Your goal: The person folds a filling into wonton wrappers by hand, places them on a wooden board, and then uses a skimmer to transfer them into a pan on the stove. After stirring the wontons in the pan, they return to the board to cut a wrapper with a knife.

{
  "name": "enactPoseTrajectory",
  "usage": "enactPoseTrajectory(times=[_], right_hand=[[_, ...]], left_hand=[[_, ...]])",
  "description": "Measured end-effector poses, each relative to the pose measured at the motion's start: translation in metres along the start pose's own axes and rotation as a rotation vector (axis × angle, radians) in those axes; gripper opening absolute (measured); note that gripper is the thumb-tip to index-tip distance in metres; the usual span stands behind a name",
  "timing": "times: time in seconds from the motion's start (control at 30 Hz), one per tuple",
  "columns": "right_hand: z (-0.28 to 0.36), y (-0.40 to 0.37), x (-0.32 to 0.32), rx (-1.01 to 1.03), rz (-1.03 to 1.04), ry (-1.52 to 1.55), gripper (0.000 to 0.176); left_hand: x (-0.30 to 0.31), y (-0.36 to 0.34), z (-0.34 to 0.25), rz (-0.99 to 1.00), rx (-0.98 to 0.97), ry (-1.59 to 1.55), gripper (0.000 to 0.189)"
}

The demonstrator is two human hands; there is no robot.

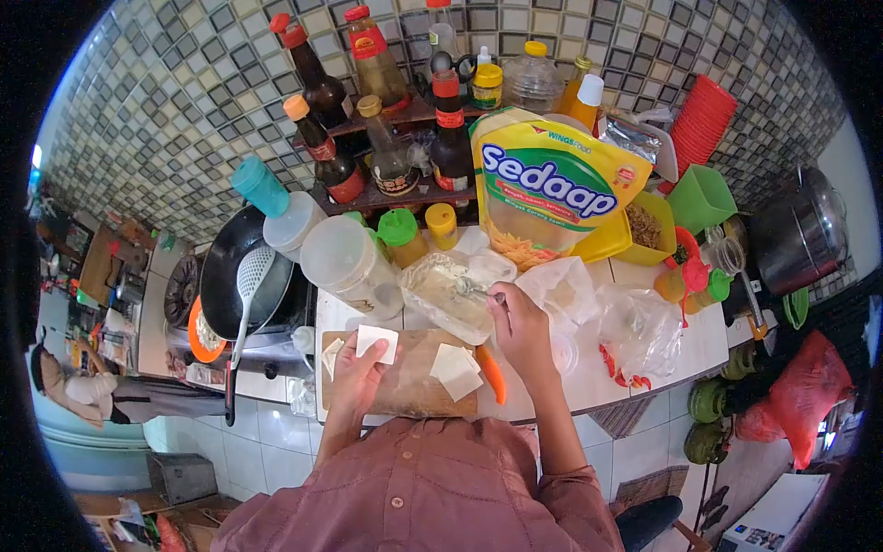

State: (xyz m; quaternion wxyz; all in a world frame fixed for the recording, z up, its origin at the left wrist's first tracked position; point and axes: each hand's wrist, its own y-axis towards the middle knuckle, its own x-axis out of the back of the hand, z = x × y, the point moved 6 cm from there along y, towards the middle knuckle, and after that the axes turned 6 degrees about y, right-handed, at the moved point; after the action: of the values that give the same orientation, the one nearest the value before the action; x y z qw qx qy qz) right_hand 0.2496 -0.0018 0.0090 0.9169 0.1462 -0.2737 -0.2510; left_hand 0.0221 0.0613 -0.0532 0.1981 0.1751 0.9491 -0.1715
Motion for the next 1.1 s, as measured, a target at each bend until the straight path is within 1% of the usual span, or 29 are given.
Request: enactPoseTrajectory(times=[0.03, 0.1, 0.2, 0.23, 0.27, 0.3, 0.37, 0.4, 0.47, 0.6, 0.67, 0.83, 0.9, 1.0, 1.07, 1.1], right_hand=[[-0.004, 0.001, -0.001, -0.020, -0.023, 0.040, 0.010], [-0.010, 0.003, -0.005, -0.038, -0.044, 0.082, 0.009], [-0.021, 0.004, -0.012, -0.092, -0.039, 0.164, 0.009], [-0.027, 0.004, -0.013, -0.143, -0.066, 0.247, 0.010], [-0.032, 0.004, -0.013, -0.195, -0.094, 0.329, 0.010], [-0.035, 0.004, -0.015, -0.196, -0.092, 0.328, 0.010], [-0.047, 0.003, -0.015, -0.297, -0.153, 0.462, 0.008], [-0.049, 0.003, -0.015, -0.298, -0.152, 0.462, 0.008], [-0.056, 0.002, -0.015, -0.365, -0.162, 0.556, 0.012], [-0.065, 0.001, -0.012, -0.385, -0.165, 0.617, 0.015], [-0.071, 0.000, -0.010, -0.461, -0.181, 0.656, 0.017], [-0.065, -0.002, 0.003, -0.491, -0.255, 0.732, 0.019], [-0.061, -0.002, 0.009, -0.501, -0.273, 0.763, 0.020], [-0.056, -0.003, 0.018, -0.508, -0.329, 0.782, 0.021], [-0.057, -0.005, 0.026, -0.498, -0.425, 0.814, 0.023], [-0.055, -0.005, 0.029, -0.496, -0.423, 0.813, 0.023]], left_hand=[[0.000, -0.001, -0.002, 0.000, 0.000, 0.001, 0.018], [0.001, -0.004, -0.002, -0.018, 0.069, 0.060, 0.019], [0.002, -0.004, -0.002, -0.018, 0.089, 0.108, 0.023], [0.002, -0.004, -0.003, -0.020, 0.087, 0.107, 0.023], [0.001, -0.004, -0.004, -0.016, 0.093, 0.074, 0.025], [0.000, -0.004, -0.004, -0.013, 0.098, 0.041, 0.027], [-0.001, -0.004, -0.005, -0.005, 0.088, -0.010, 0.028], [-0.001, -0.004, -0.006, 0.004, 0.076, -0.059, 0.029], [0.000, -0.004, -0.006, 0.016, 0.070, -0.068, 0.029], [0.001, -0.003, -0.005, 0.043, 0.057, -0.097, 0.033], [-0.001, -0.003, -0.006, 0.038, 0.059, -0.098, 0.033], [0.000, -0.002, -0.003, 0.042, 0.075, -0.137, 0.033], [0.006, 0.000, 0.002, 0.007, 0.044, -0.088, 0.028], [0.009, 0.002, 0.006, 0.003, 0.065, -0.076, 0.026], [0.008, 0.003, 0.007, -0.006, 0.069, -0.089, 0.026], [0.007, 0.004, 0.008, -0.013, 0.074, -0.101, 0.026]])
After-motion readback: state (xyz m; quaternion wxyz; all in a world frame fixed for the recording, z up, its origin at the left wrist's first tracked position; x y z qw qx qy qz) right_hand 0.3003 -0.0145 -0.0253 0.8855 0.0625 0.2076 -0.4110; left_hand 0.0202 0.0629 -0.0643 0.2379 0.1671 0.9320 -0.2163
